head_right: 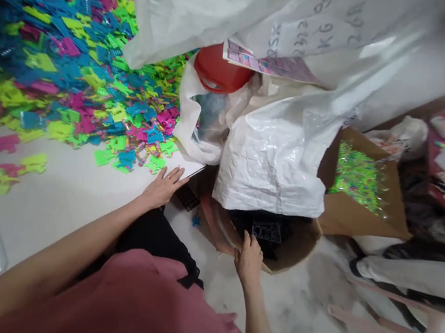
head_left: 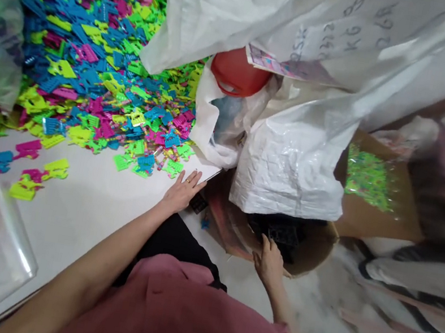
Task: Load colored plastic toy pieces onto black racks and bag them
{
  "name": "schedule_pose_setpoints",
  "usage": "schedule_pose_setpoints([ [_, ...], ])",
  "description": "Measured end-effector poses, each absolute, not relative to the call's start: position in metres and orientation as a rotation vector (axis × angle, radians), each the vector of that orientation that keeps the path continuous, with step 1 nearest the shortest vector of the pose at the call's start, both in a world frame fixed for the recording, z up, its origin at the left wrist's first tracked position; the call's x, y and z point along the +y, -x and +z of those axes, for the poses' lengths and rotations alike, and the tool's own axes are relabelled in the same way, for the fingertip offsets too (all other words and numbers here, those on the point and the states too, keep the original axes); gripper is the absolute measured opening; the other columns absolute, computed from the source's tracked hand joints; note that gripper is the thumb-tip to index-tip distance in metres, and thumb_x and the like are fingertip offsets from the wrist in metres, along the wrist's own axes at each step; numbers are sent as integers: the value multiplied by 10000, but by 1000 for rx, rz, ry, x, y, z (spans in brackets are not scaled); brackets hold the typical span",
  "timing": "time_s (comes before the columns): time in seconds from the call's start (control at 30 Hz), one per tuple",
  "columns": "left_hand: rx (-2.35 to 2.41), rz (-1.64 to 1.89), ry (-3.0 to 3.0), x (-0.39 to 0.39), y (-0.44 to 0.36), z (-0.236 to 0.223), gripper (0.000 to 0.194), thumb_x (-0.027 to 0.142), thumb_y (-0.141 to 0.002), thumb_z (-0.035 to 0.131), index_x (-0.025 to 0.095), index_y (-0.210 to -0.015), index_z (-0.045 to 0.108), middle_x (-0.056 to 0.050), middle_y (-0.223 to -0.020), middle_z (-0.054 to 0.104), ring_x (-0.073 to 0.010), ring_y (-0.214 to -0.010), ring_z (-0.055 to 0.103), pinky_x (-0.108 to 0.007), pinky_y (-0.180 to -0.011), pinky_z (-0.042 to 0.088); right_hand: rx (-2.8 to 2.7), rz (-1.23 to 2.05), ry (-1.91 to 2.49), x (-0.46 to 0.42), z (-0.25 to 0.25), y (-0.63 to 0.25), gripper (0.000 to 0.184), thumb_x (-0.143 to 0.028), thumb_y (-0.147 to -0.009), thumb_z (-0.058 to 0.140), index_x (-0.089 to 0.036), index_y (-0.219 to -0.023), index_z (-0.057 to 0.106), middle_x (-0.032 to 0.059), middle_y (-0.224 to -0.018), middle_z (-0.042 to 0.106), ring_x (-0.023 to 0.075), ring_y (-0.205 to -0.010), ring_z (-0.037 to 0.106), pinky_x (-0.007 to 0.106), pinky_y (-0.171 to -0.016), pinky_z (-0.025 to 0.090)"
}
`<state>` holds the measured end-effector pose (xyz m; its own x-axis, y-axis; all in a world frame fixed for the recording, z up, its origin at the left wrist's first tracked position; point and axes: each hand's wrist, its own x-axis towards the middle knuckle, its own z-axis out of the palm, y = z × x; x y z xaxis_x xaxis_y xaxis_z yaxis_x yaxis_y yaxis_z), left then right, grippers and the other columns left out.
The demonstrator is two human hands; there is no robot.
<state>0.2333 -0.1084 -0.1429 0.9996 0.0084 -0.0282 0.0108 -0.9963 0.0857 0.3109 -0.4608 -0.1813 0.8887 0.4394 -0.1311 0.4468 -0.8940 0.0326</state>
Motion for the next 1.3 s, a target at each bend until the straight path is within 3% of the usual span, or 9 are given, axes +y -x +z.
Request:
schedule_pose_setpoints([
  [0.33,42,-15,-3001,-108,-233,-139,657,3,-769,432,188,-1399,405,-140,-1519,309,-280,-1407,265,-545,-1119,227,452,-88,-2895,-447,-192,-310,414,-177,-860,477,-105,-1268,475,155,-1040,594,256,-932,561,336,-795,358],
  [0.67,30,32,-3031,-107,-236,-146,637,23,-779,421,175,-1398,411,-161,-1517,303,-306,-1399,275,-566,-1112,214,436,-79,-2956,-450,-196,-312,458,-174,-820,515,-118,-1272,466,140,-1101,576,253,-964,511,335,-813,313],
  [0.9,44,57,-3076,-108,-235,-145,593,46,-810,400,183,-1386,435,-158,-1503,332,-306,-1390,296,-561,-1097,243,505,72,-3015,-452,-197,-310,469,-168,-774,531,-109,-1237,491,126,-1034,583,259,-939,486,349,-819,304],
  [1.3,51,80,-3123,-109,-236,-145,536,108,-846,390,185,-1374,450,-160,-1491,354,-306,-1377,320,-558,-1092,255,509,125,-3106,-452,-199,-309,495,-184,-747,517,-118,-1237,488,130,-1138,563,261,-985,460,370,-869,279],
])
